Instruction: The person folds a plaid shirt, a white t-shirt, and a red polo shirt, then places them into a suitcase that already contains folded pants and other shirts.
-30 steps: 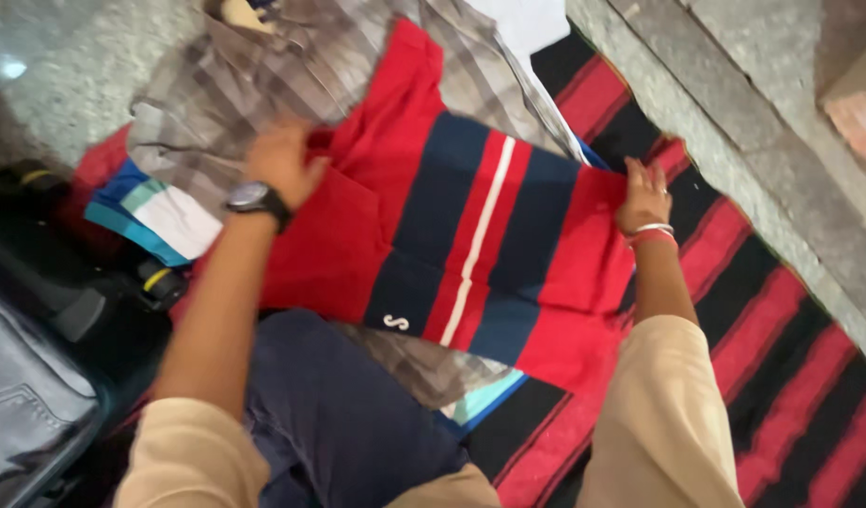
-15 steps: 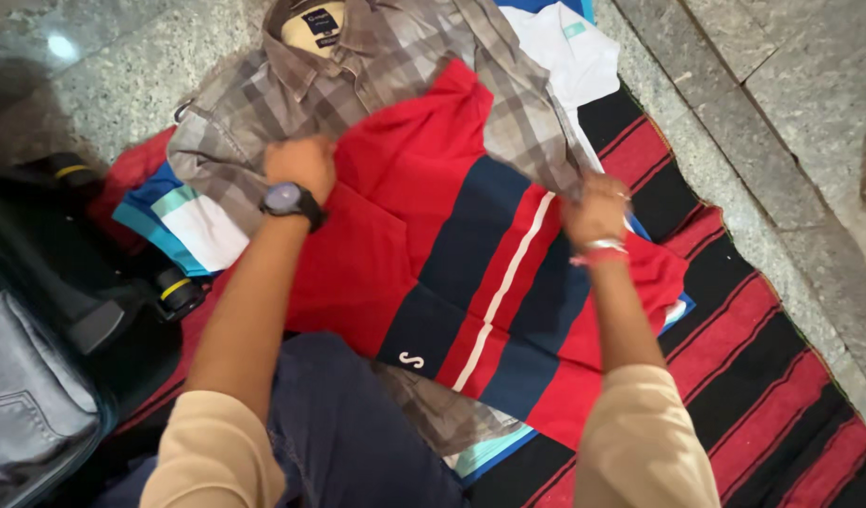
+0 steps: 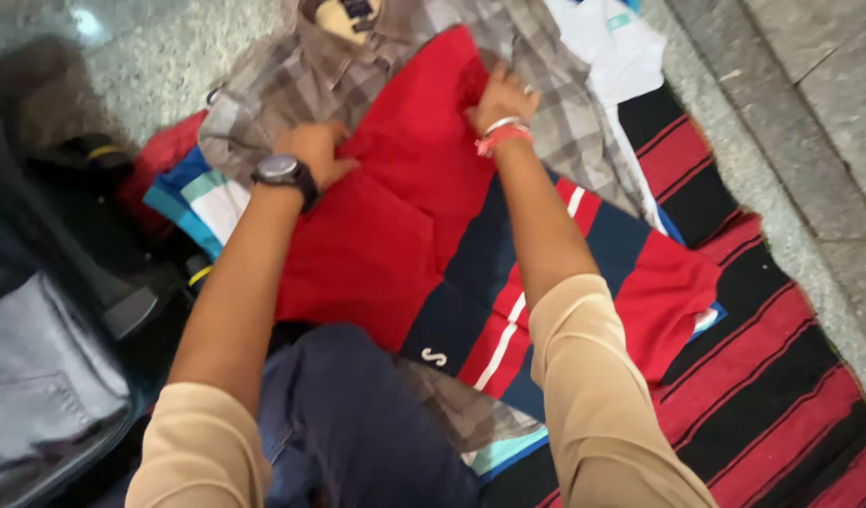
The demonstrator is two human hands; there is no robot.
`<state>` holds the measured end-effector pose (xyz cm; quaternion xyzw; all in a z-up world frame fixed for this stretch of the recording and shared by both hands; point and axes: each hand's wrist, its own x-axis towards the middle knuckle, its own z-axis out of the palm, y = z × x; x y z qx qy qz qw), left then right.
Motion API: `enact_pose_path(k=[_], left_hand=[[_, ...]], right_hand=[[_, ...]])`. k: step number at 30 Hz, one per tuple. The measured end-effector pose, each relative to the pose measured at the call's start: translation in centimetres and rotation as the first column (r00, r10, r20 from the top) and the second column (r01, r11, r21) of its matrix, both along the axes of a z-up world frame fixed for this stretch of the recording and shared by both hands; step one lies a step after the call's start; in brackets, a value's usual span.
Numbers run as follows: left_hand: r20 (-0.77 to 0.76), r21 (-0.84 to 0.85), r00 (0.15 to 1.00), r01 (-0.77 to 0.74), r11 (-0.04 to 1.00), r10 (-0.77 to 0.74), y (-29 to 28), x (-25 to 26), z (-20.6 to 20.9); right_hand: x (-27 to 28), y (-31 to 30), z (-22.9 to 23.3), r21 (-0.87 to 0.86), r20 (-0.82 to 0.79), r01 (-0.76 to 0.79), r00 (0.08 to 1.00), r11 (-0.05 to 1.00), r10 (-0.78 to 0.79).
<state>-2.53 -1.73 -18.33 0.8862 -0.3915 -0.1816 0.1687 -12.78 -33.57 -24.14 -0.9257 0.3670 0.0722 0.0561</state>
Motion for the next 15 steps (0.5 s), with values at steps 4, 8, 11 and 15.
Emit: enact_pose_path(k=[4,8,11,15], left_hand=[[0.063,0.012,0.975,-0.216,0.976,0.214,-0.1,-0.6,-0.4],[0.005,-0.436,0.922,-0.347,0.830,0.388,0.7,-4.4,0.5],[0.464,-0.441,0.816,-0.126,0.889,0.346,2.7,-8.7,1.9],[0.145,-0.485,0.901,-0.296,0.823,0.410,8.1,-12.5,-0.3]], right_hand=[[-0.2,-2.1,0.3,0.182,0.311,-0.022,0.950,0.983,-0.037],[-2.3,-2.1,2.9,0.026,0.675,-0.178,0.729,0.984,0.115],[-4.4,1.3,6.2,-0.482,0.590,-0.062,0.714,0.874,0.376],[-7.7,11.2,6.1,-0.072,0.622,-0.669,0.550,0.740,0.558]])
